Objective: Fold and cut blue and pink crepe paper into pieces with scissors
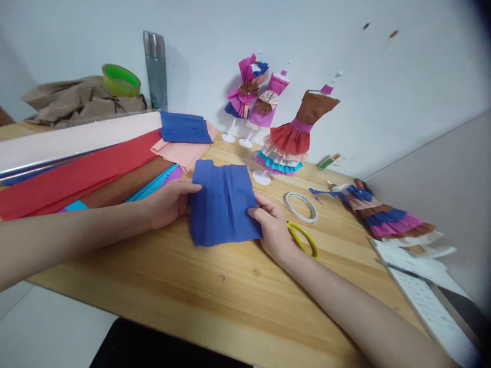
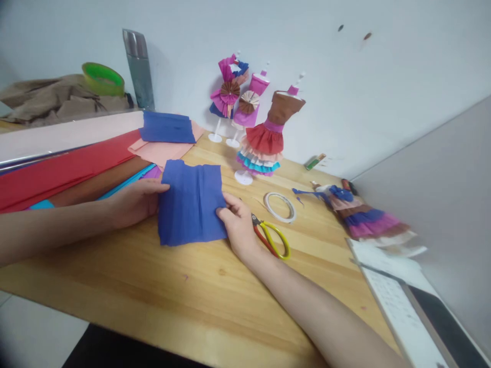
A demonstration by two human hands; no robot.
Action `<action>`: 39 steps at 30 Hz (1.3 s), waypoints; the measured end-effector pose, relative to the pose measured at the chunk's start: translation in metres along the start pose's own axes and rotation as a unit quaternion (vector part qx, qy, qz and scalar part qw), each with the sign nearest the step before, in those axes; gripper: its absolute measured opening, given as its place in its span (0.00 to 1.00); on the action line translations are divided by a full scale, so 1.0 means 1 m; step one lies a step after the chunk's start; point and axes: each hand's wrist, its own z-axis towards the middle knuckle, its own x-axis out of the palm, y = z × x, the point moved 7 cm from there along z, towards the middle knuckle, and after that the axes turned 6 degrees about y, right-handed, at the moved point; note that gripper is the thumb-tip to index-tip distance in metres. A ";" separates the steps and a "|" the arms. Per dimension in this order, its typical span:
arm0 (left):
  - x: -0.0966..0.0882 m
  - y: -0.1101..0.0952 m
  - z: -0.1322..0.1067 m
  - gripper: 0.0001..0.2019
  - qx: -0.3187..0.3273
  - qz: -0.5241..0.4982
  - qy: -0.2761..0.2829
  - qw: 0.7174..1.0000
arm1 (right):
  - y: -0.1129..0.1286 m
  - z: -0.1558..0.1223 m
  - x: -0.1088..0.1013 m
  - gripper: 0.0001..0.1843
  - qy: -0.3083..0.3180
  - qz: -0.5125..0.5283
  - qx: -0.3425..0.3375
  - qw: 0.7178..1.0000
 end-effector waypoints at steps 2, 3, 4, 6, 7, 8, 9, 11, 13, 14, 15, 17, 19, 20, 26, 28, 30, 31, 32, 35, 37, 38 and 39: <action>0.000 0.003 -0.001 0.13 -0.023 0.020 -0.004 1.000 | -0.001 -0.003 0.005 0.19 0.034 -0.022 -0.003 0.999; 0.001 0.004 -0.002 0.12 -0.035 0.030 -0.004 0.999 | -0.001 -0.005 0.008 0.20 0.051 -0.028 -0.004 0.998; 0.002 0.005 -0.002 0.12 -0.041 0.034 0.004 0.999 | -0.002 -0.007 0.011 0.21 0.068 -0.034 -0.006 0.997; 0.005 0.005 -0.003 0.10 -0.047 0.033 0.021 0.998 | 0.001 -0.012 0.016 0.22 0.108 -0.048 -0.022 0.993; 0.006 0.005 -0.003 0.10 -0.050 0.031 0.027 0.998 | 0.003 -0.014 0.020 0.23 0.139 -0.060 -0.034 0.988; 0.007 0.006 -0.003 0.10 -0.055 0.029 0.032 0.998 | 0.006 -0.017 0.026 0.24 0.175 -0.076 -0.048 0.980; 0.007 0.007 -0.003 0.10 -0.062 0.028 0.035 0.997 | 0.011 -0.019 0.031 0.25 0.211 -0.097 -0.069 0.970; 0.006 0.010 -0.004 0.10 -0.080 0.030 0.026 0.996 | 0.021 -0.025 0.040 0.27 0.263 -0.148 -0.125 0.945; 0.002 0.011 -0.005 0.10 -0.091 0.031 -0.003 0.995 | 0.029 -0.028 0.044 0.26 0.270 -0.196 -0.170 0.927; 0.000 0.011 -0.006 0.11 -0.095 0.031 -0.020 0.995 | 0.031 -0.028 0.042 0.24 0.250 -0.208 -0.180 0.928; -0.001 0.012 -0.006 0.11 -0.101 0.031 -0.034 0.994 | 0.032 -0.026 0.038 0.21 0.218 -0.208 -0.179 0.937; -0.003 0.014 -0.007 0.11 -0.119 0.032 -0.046 0.991 | 0.031 -0.021 0.026 0.17 0.131 -0.173 -0.154 0.964; -0.001 0.016 -0.008 0.10 -0.127 0.032 -0.039 0.991 | 0.023 -0.016 0.016 0.18 0.073 -0.116 -0.106 0.985; 0.001 0.016 -0.007 0.09 -0.122 0.033 -0.028 0.992 | 0.018 -0.014 0.016 0.21 0.072 -0.093 -0.074 0.990; 0.011 0.016 -0.006 0.10 -0.084 0.049 0.035 0.995 | 0.003 -0.011 0.027 0.28 0.122 -0.051 0.048 0.990; 0.010 0.018 -0.006 0.13 -0.087 0.057 0.037 0.994 | 0.003 -0.012 0.027 0.26 0.113 -0.050 0.053 0.991; 0.011 0.020 -0.007 0.15 -0.087 0.066 0.049 0.993 | 0.003 -0.013 0.029 0.24 0.115 -0.059 0.053 0.990; 0.012 0.021 -0.007 0.15 -0.087 0.069 0.059 0.992 | 0.003 -0.013 0.029 0.23 0.119 -0.065 0.051 0.989; 0.013 0.022 -0.007 0.15 -0.088 0.071 0.069 0.991 | 0.003 -0.013 0.030 0.23 0.124 -0.072 0.048 0.989; 0.016 0.023 -0.008 0.14 -0.094 0.085 0.086 0.988 | 0.002 -0.013 0.029 0.22 0.116 -0.060 0.040 0.991; 0.018 0.022 -0.008 0.15 -0.095 0.092 0.090 0.987 | 0.001 -0.012 0.027 0.22 0.098 -0.028 0.044 0.994; 0.019 0.021 -0.009 0.16 -0.094 0.094 0.093 0.987 | 0.000 -0.012 0.026 0.24 0.096 -0.014 0.050 0.994; 0.021 0.021 -0.009 0.16 -0.094 0.096 0.097 0.986 | 0.000 -0.012 0.027 0.26 0.103 -0.006 0.057 0.993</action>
